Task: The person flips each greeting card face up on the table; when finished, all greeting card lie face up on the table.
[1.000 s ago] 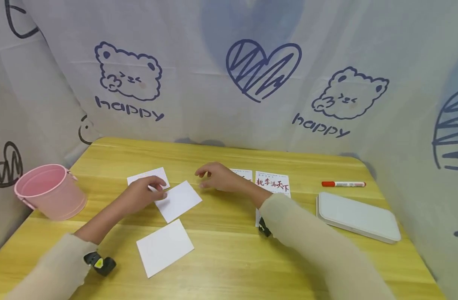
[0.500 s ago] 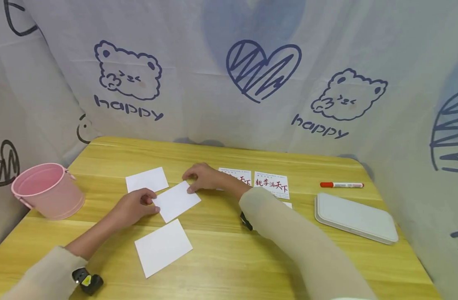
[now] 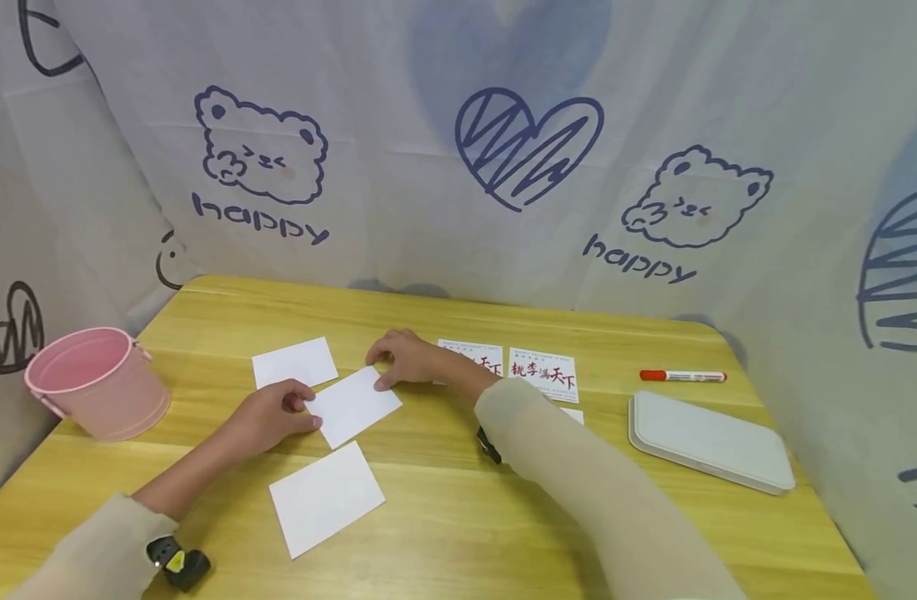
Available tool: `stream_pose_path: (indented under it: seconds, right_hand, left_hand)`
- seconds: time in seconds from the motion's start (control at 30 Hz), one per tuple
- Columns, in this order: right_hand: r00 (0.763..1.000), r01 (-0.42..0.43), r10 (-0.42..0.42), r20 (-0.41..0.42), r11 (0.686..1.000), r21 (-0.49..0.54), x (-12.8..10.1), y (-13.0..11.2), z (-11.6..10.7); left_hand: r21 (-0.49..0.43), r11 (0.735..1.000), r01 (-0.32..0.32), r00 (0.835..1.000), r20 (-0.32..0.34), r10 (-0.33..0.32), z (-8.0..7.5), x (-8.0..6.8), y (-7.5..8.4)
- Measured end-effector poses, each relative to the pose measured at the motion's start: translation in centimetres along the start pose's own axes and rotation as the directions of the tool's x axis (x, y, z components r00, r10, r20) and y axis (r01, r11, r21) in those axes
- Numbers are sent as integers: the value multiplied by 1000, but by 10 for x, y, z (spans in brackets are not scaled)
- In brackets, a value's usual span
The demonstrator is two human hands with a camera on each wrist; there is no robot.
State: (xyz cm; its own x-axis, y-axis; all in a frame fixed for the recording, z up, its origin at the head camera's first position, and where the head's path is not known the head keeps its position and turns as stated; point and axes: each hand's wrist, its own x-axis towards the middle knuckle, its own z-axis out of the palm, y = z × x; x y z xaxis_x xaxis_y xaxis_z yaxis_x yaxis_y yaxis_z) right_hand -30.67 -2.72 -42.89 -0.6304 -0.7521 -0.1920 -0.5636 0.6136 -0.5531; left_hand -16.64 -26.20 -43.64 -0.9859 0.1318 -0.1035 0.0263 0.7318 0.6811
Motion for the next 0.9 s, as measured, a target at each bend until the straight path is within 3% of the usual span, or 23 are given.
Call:
stream_pose_path:
  seconds: [0.53,0.73,0.9]
  right_hand:
    - [1000,3,-3,15,1000,-28,11,5,0]
    - [1000,1,-1,-4,1000,16,8,3,0]
    - [1000,14,-14,-11,999,37,5,2,0]
  left_hand:
    - [-69,996,52,998,46,-48,-6,4,1]
    - [-30,998,51,999,8,-51,-9,6,0]
    - [-89,995,46,999,4,-46,-11,9,-2]
